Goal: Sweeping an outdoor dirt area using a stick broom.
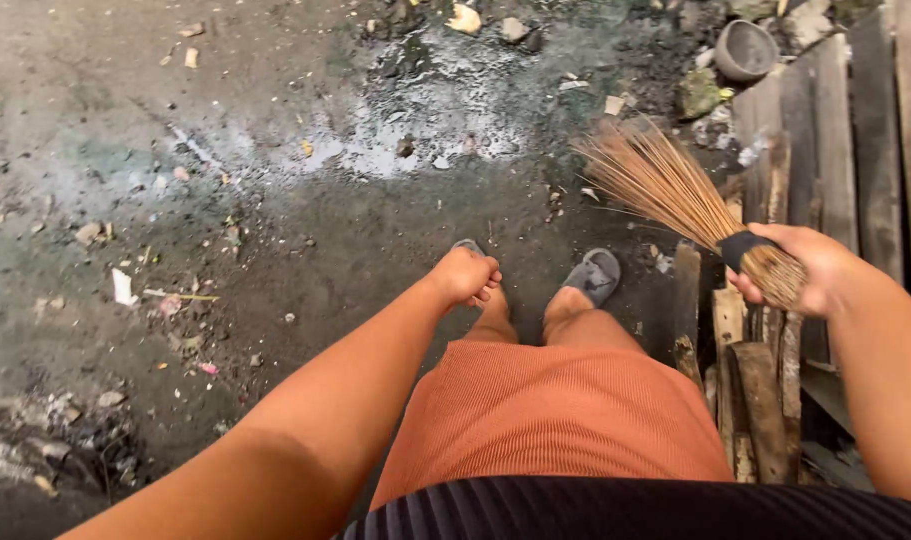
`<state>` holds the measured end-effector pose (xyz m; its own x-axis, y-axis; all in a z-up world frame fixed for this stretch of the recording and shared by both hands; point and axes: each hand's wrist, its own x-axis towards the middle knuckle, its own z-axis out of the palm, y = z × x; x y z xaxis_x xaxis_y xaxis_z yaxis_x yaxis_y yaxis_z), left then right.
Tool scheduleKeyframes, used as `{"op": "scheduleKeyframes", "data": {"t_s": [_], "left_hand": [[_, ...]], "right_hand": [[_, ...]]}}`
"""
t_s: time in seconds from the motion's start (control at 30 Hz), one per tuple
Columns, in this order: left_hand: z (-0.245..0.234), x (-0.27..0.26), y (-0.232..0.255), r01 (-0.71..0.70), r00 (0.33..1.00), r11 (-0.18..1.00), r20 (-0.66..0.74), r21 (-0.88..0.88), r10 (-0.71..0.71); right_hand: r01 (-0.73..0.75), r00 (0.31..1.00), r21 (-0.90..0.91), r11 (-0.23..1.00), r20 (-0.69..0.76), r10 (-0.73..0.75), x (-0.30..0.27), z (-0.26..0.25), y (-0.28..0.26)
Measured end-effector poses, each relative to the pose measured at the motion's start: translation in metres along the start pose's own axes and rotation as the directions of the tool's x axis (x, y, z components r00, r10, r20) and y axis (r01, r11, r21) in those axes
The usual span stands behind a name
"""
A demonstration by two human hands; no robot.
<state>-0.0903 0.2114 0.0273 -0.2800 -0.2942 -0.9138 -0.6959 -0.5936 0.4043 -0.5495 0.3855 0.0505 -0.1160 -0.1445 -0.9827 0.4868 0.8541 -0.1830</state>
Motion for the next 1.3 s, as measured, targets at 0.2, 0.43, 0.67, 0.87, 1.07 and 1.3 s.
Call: {"op": "scheduleKeyframes", "data": {"t_s": [0.2, 0.43, 0.67, 0.87, 1.07, 1.3], "left_hand": [[-0.006, 0.014, 0.011, -0.082, 0.996, 0.997, 0.032, -0.007, 0.082], [-0.045, 0.004, -0.021, -0.066, 0.997, 0.993, -0.034, 0.098, 0.070], [-0.044, 0.003, -0.045, 0.009, 0.999, 0.996, -0.036, 0.091, -0.006], [-0.030, 0.009, -0.021, -0.047, 0.999, 0.998, 0.011, 0.048, 0.047], [-0.045, 0.003, -0.001, -0.098, 0.995, 0.993, 0.023, 0.064, 0.097], [-0.058, 0.030, -0.034, -0.079, 0.997, 0.993, 0.014, 0.093, 0.078]], "right_hand": [[0.282, 0.956, -0.004, 0.959, -0.083, -0.282, -0.044, 0.005, 0.033], [0.188, 0.982, 0.226, 0.956, -0.048, -0.182, 0.171, -0.023, -0.028], [-0.041, 0.996, -0.083, 0.996, -0.086, 0.033, 0.082, 0.058, 0.013], [0.070, 0.982, 0.062, 0.996, -0.182, -0.058, -0.055, 0.081, 0.077], [0.041, 0.989, 0.379, 0.924, -0.145, 0.015, 0.076, 0.103, 0.089], [0.001, 0.997, 0.019, 1.000, 0.074, -0.003, -0.018, 0.204, 0.051]]}}
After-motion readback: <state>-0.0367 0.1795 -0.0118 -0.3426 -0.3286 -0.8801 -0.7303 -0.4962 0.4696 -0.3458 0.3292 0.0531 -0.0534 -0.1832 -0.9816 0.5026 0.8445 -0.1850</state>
